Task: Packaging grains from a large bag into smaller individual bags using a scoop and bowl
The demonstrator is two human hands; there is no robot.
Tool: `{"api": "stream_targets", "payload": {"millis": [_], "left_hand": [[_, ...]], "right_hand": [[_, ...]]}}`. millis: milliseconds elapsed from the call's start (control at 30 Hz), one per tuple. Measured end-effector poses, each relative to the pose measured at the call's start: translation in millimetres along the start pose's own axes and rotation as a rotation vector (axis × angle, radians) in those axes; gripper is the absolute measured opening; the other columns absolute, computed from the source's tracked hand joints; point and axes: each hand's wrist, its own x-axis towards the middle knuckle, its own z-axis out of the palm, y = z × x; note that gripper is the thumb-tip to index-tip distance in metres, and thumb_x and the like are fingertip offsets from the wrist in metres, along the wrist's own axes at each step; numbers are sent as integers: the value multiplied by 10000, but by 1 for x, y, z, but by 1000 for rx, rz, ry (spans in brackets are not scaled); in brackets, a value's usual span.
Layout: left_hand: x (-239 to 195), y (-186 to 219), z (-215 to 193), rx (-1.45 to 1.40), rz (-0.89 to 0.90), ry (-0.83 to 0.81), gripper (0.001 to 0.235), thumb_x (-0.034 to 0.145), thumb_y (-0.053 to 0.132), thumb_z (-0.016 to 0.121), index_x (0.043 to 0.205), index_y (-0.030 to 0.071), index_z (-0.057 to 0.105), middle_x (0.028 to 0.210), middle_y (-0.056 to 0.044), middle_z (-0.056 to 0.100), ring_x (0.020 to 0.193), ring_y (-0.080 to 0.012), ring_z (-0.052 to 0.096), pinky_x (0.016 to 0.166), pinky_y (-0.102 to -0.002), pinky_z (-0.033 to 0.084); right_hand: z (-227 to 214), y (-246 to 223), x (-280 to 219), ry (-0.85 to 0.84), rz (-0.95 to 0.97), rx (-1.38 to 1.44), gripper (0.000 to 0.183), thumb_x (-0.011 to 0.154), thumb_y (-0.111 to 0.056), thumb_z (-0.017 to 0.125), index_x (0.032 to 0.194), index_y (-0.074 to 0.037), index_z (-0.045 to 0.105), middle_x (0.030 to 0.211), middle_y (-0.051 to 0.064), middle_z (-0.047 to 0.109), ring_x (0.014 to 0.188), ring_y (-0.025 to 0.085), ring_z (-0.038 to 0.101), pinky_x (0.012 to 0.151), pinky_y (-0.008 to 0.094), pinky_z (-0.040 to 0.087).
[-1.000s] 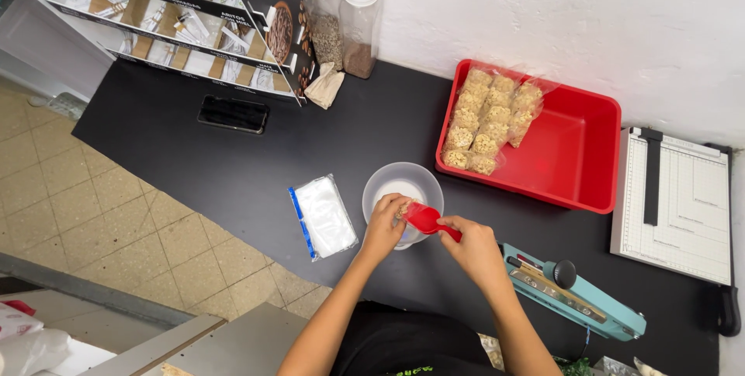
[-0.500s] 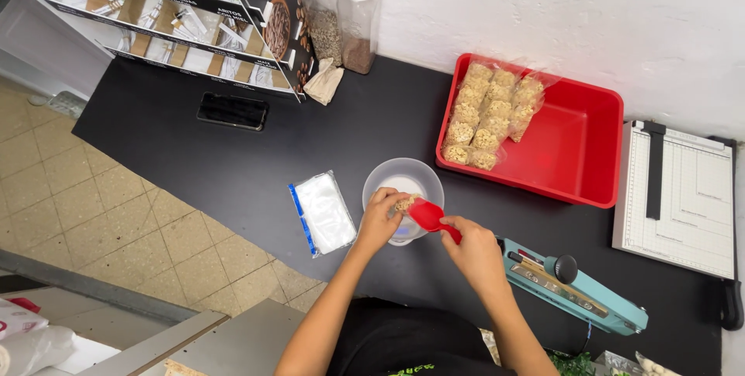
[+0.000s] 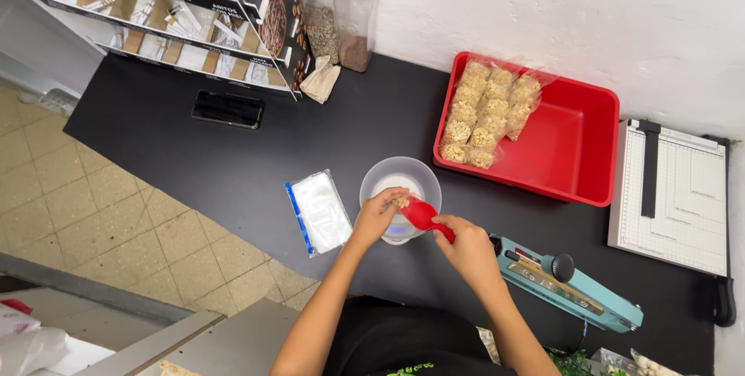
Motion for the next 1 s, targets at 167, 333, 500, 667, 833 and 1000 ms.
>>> {"api": "stream_targets", "payload": {"millis": [167,333,500,667,833,1000], "left_hand": [[-2,14,-4,-8,-32,-24,412,965,37,551,1311,190,713,1197,-101,760,1233,-304,649,1061,-433,490],[-1,14,-3,-101,-59,-24,407,975,49,577,1330,201,707,1209,-121,751,1253,-288,637,1078,-434,480],[0,11,-3,-83,-61,-31,377,988,60,548,1291,191,731,1220,-92,751,1276,-280,626,1092,-423,476],[-2,8,-7,-25,-25,-15,449,943,-16,510,1304,150,718,1291,-118,718,1335,-318,572,1140,-455,434],[-1,6,-3,93,101,-42,577,831,-72,575,1379,90,657,1401,-157,653,1396,-363,507,1183,-499,390],[3,1,1,158,243,6,495,852,-5,670,1344,48,661,1314,-160,702,1311,-380,583,1116,-486,455]], "right_hand": [[4,13,6,64,-30,148,222,838,-100,786,1059,-80,794,886,158,792,914,383,758,761,445,625],[18,38,8,101,-22,219,229,835,-151,802,1063,-135,811,886,122,800,923,337,760,783,433,608],[17,40,6,127,-63,277,223,823,-113,809,1040,-163,827,921,85,818,927,333,765,817,423,596],[15,48,5,123,-58,339,244,824,-114,810,1057,-183,823,921,98,815,949,337,760,840,435,588],[43,77,5,129,-20,494,254,869,-114,779,1116,-177,790,902,109,813,936,295,767,847,438,572],[72,99,1,156,38,773,248,921,-86,743,1169,-83,738,895,121,774,864,169,661,829,376,540]]}}
